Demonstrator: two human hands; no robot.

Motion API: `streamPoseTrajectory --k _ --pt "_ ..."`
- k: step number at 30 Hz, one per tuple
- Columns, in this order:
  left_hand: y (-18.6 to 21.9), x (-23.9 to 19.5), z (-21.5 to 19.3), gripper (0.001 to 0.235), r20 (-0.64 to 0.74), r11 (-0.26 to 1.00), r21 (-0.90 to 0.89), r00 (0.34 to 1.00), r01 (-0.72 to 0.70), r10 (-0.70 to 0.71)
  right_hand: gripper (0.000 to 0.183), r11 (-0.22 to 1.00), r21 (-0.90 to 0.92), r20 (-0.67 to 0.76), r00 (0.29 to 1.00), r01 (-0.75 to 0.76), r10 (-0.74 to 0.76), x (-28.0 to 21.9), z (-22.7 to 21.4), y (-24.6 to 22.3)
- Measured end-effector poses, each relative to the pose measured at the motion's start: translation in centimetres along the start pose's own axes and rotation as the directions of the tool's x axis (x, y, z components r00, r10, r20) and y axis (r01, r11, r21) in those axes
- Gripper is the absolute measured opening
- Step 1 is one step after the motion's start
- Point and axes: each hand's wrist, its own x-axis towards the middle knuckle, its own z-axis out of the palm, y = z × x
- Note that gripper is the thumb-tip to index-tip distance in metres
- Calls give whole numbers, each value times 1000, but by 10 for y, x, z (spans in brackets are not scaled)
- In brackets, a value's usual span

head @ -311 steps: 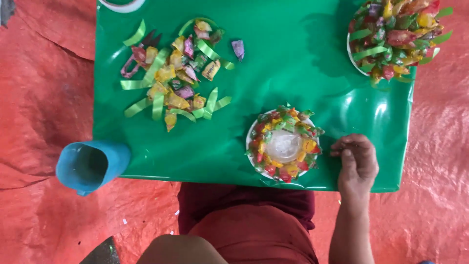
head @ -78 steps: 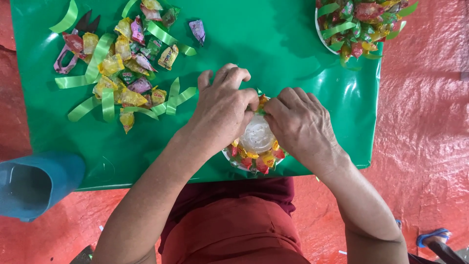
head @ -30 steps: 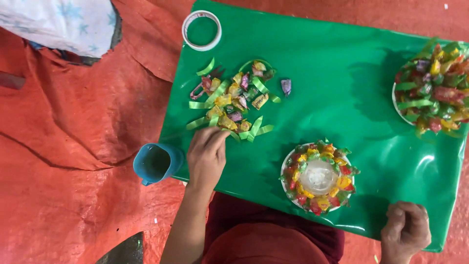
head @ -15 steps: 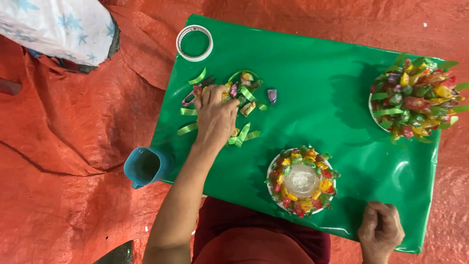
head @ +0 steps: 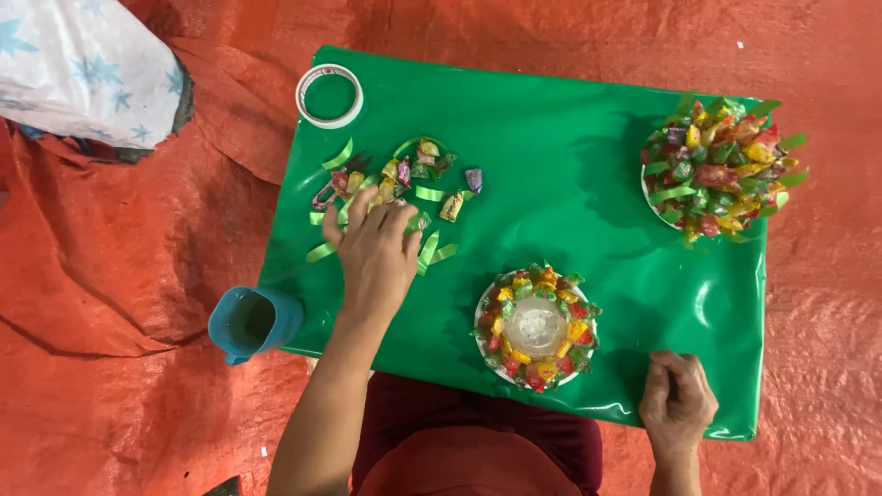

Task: Assembling a decorative candy arrangement by sticking wrapped candies onto a circular base.

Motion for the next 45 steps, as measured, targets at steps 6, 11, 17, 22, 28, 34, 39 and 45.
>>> streamPoseTrajectory --k 6,11,17,22,28,34,39,45 --pt "42 -46 -47 38 -16 938 -335 996 -91 91 12 993 -80 -6 996 87 -88 -5 -23 -45" --pt "103 -102 -52 34 44 797 -553 947 -241 317 12 995 85 360 929 57 -84 -18 -25 -111" --pt "112 -119 -44 32 80 661 -712 908 -237 411 26 968 232 476 858 92 -195 -17 -9 -134" --pt "107 -123 -42 30 108 672 -705 902 -227 418 14 962 240 450 864 127 -227 -21 -6 -139" --pt "100 -119 -36 26 91 663 -716 912 -219 399 3 982 183 506 861 -54 -47 -26 -7 -127" --pt "57 -87 -33 39 99 624 -782 985 -12 143 17 987 120 275 959 -105 68 -5 -29 -96" --pt "39 -75 13 44 494 267 -826 865 497 -85 26 919 290 220 953 -267 207 5 -26 -52" --pt "39 -55 12 62 690 359 -668 723 652 -28 16 328 753 454 812 -570 367 -26 -13 -39"
